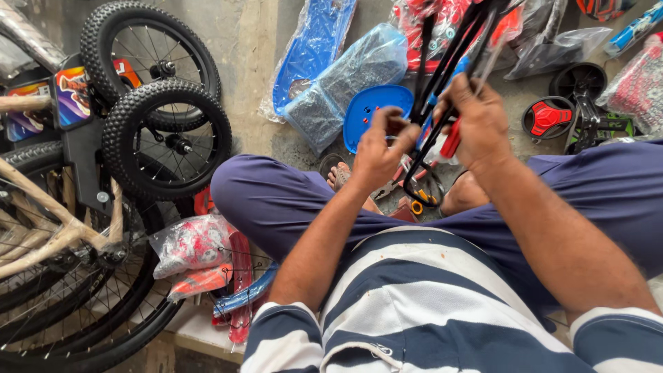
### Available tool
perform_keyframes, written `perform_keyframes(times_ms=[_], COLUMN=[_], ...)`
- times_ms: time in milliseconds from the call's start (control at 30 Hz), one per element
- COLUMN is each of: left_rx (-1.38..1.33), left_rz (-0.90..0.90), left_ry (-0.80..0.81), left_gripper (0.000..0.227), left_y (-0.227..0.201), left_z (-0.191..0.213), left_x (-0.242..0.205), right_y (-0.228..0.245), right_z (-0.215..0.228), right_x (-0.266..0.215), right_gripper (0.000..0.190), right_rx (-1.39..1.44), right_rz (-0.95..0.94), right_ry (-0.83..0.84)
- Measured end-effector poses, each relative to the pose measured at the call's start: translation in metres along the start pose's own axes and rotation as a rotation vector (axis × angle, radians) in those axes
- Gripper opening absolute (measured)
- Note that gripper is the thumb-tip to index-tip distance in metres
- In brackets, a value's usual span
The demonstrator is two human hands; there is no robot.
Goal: The person assembles a blue plastic bicycle seat onto a black metal frame. They use a red-handled screwdriver to tighten screws and secure the seat to the frame, working on multiple attachment points.
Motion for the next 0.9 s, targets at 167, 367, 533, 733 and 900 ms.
perform_keyframes(times_ms=[167,367,533,733,900], left_rx=[-0.184,-0.163,-0.061,-0.021,0.005], left_rz=[0.221,0.094,0.157,0.279,0.245], left_ry=[0.230,0.071,-0.207,-0.511,-0.534], left_gripper=[0.026,0.022,0.027,0.037,0.037], left_y=[0.042,0.046,0.047,0.076,0.081], left_z=[-0.023,0.021,0.090,0.122,0.132], left_x=[-0.023,0.002,0.024,0.030,0.044], right_y=[0.007,-0.021,-0.121,-0.273,-0.306], right_z=[0.006,0.033,0.061,0.042,0.000], right_x=[0.012,0.035,0.074,0.059,0.042], right_gripper=[0.030,0.037,0.032,0.035,0.028], right_rx=[0.177,-0.093,-0.622,-1.554,-1.674], right_rz=[-0.006,0.076,-0.079,-0.268,-0.200], right_ry=[0.017,-0.045,-0.042,0.523,0.675])
Point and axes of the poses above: each hand's wrist, its own x-axis towards the middle knuckle, its own z-axis out of the back of the hand, y = z × x, the point moved 9 cm from there along x, towards the middle knuckle, and after that the axes turned 13 degrees about -x, right-handed, at the moved point
